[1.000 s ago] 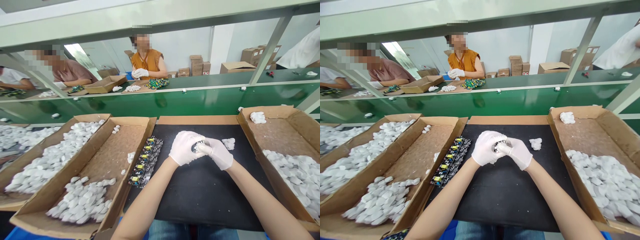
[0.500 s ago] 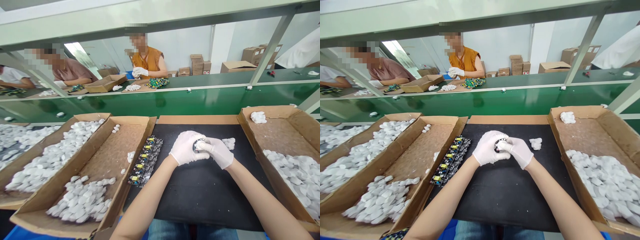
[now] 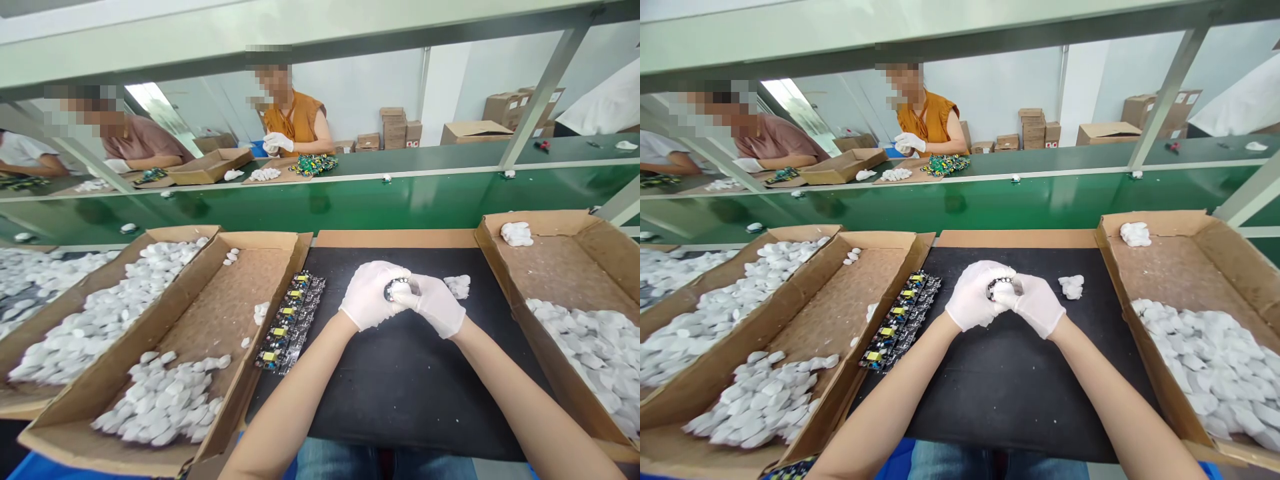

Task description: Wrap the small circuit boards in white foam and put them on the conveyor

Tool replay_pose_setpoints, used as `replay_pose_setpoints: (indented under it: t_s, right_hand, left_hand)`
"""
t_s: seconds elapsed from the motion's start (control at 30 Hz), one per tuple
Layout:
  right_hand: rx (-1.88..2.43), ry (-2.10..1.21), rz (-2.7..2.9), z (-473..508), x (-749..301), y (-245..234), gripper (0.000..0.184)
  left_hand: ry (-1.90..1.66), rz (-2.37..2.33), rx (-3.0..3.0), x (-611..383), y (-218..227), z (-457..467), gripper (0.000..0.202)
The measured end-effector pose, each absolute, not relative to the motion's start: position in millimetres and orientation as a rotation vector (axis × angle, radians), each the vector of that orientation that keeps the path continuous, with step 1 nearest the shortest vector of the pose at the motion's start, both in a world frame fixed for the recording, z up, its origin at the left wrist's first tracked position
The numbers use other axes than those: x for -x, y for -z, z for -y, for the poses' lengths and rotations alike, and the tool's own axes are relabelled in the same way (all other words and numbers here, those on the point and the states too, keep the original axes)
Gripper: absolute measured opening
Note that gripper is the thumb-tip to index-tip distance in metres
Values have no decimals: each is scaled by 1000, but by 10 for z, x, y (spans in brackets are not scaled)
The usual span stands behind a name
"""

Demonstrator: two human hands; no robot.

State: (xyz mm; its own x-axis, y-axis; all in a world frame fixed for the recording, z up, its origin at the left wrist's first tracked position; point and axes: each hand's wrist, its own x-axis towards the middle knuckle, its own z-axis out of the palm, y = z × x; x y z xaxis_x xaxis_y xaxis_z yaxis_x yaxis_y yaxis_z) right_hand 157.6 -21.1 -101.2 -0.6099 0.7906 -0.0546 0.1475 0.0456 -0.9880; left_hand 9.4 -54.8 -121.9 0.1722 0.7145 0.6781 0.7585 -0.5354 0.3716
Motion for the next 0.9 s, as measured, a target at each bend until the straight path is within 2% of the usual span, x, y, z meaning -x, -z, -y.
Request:
replay_pose_setpoints:
  t_s: [0.17, 0.33, 0.47, 0.57, 0.9]
  right_hand:
    - [586, -1989, 1560, 251, -1624, 954, 33]
    - [415, -2191, 1445, 280, -1614, 1016, 35]
    - [395, -2208, 1409, 291, -1586, 1082, 36]
    - [382, -2125, 1435, 308, -1570, 1100, 35]
    - [440, -2187, 1234, 384, -1496, 1136, 45]
  left_hand:
    - [1588, 1480, 2275, -109, 1153, 620, 32]
    - [1837, 1410, 2344, -154, 1113, 667, 41]
    - [1973, 1398, 2396, -180, 1159, 648, 55]
    - [1941, 1413, 2398, -190, 1183, 635, 57]
    - [1718, 1317, 2224, -237, 1123, 677, 30]
